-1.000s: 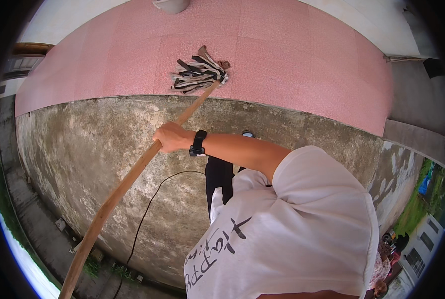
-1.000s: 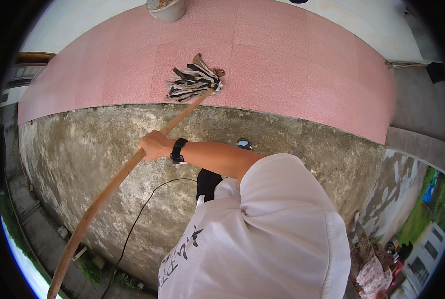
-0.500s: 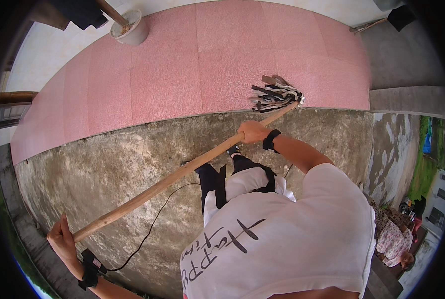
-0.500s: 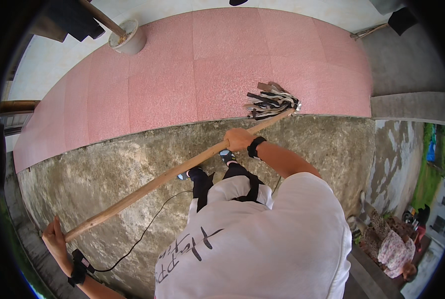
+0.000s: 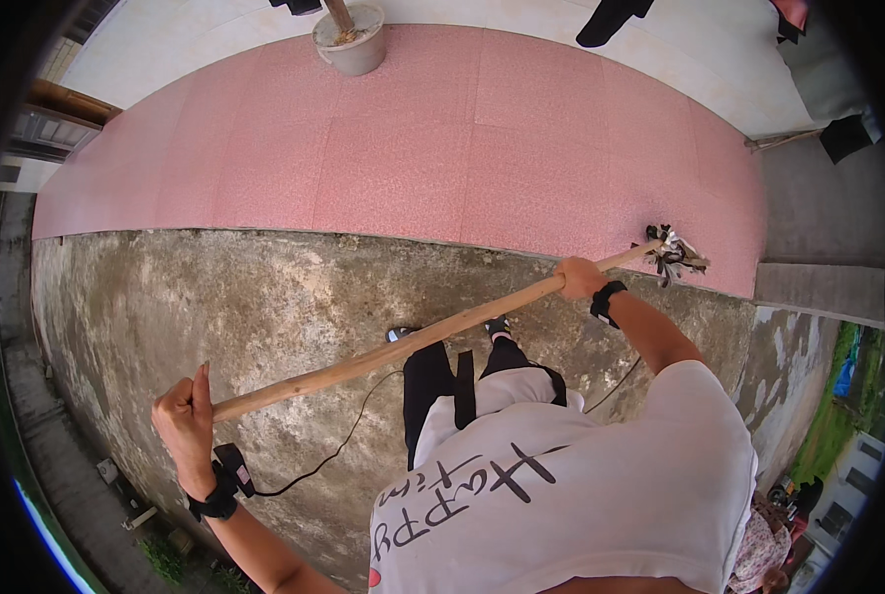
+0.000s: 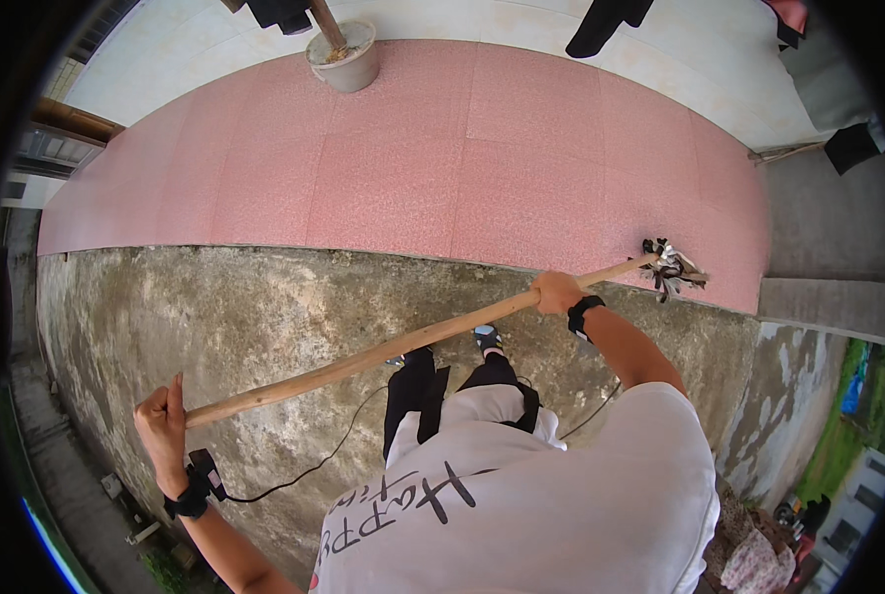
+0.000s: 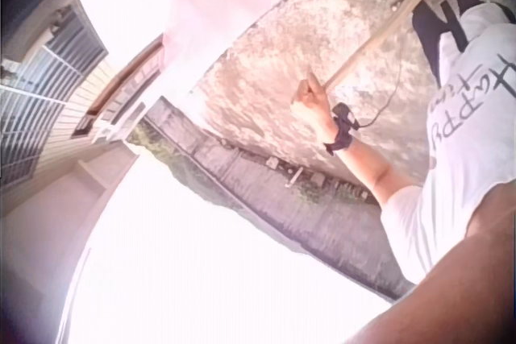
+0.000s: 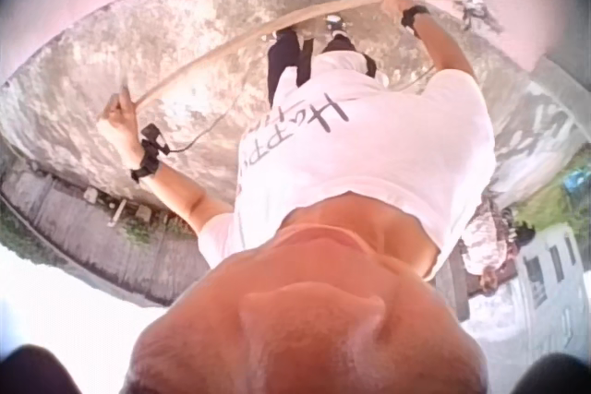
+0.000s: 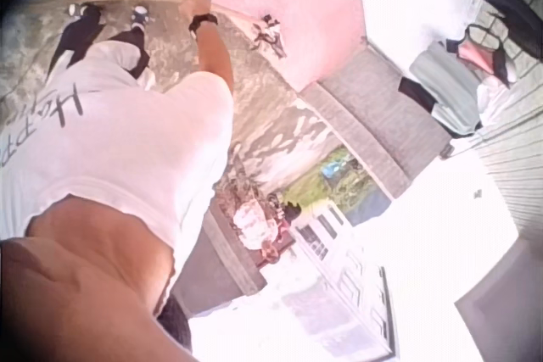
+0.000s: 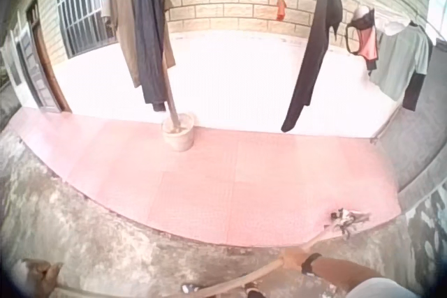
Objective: The recorder uses a mop to clean the floor of an outdoor porch area.
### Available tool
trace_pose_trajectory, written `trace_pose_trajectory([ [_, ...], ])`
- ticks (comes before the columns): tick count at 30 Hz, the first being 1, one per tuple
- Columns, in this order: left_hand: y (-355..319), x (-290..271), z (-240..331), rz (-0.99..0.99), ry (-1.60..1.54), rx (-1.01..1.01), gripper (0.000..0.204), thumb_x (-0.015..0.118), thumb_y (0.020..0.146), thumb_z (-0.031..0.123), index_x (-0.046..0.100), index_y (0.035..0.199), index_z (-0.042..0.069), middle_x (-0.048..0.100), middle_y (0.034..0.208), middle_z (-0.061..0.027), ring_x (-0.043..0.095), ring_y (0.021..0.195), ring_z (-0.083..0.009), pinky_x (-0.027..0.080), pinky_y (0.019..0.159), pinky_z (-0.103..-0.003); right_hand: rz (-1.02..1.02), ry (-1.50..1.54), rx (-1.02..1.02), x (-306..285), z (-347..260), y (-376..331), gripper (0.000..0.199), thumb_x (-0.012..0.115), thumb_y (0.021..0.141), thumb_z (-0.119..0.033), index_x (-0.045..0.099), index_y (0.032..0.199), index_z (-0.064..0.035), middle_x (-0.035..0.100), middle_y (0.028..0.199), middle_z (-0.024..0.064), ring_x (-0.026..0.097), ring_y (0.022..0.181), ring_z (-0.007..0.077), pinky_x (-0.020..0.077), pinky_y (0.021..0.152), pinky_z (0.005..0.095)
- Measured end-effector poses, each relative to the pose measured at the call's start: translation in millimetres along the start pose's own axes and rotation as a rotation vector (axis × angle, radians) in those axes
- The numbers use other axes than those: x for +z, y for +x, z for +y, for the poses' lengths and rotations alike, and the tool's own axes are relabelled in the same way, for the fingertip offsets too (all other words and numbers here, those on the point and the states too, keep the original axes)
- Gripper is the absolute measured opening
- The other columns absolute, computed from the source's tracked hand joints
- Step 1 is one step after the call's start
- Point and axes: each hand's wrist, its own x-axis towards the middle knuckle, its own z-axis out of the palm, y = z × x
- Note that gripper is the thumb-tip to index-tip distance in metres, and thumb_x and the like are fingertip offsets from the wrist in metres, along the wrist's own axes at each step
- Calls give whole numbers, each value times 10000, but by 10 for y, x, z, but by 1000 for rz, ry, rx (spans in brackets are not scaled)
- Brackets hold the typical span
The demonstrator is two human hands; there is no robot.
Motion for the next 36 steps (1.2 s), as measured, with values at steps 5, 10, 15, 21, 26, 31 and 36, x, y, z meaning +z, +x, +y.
trace_pose_trajectory([
  [5, -211, -670, -597, 119, 59, -108, 439, 576, 811, 104, 260, 519, 21, 184, 460, -36, 150, 442, -94, 124, 393, -302, 51, 41, -247, -37, -1011, 638, 183, 633, 599, -139, 653, 761, -56, 595, 641, 119, 565, 585, 276, 453, 535, 393],
  [10, -1033, -1870, -1151, 247, 256, -387, 345, 508, 842, 52, 375, 531, -16, 191, 459, -9, 178, 409, -49, 125, 385, -288, 165, 143, -556, -204, -2735, 1043, 110, 624, 504, -111, 552, 575, -68, 515, 528, 137, 528, 546, 334, 405, 516, 429],
  [15, -1635, -2515, -671, 330, 460, -689, 259, 554, 835, 190, 635, 732, -33, 445, 448, -101, 357, 404, -163, 323, 407, -326, 142, 82, -842, -188, -4120, 1415, 121, 661, 522, -116, 573, 585, -62, 529, 544, 123, 543, 576, 308, 423, 551, 410],
  [21, -2175, -2405, -277, 141, 513, -874, 350, 592, 808, 186, 501, 533, -10, 404, 433, -123, 341, 374, -179, 289, 375, -340, 77, 81, -1120, 148, -5435, 1815, 127, 661, 546, -144, 565, 587, -74, 528, 531, 84, 538, 546, 268, 402, 576, 402],
  [26, -2101, -2088, -321, -12, 321, -959, 232, 639, 748, 161, 559, 614, -11, 443, 483, -138, 360, 389, -196, 307, 387, -329, 139, 89, -1375, 353, -6072, 1518, 149, 655, 548, -108, 508, 528, -88, 494, 542, 62, 499, 630, 255, 362, 687, 376],
  [31, -1892, -1860, -661, -18, 58, -1125, 119, 626, 725, 85, 590, 699, -25, 457, 498, -138, 386, 422, -149, 343, 421, -304, 77, 145, -1436, 299, -6267, 1666, 116, 653, 551, -95, 542, 580, -80, 516, 605, 51, 488, 675, 234, 335, 739, 367],
  [36, -1632, -1149, -1233, -189, -104, -1055, 201, 666, 696, 119, 624, 847, -7, 533, 584, -171, 455, 475, -165, 398, 479, -313, 161, -154, -1309, 124, -6265, 2601, 82, 633, 601, -151, 591, 652, -102, 536, 633, 39, 487, 729, 224, 324, 741, 355],
])
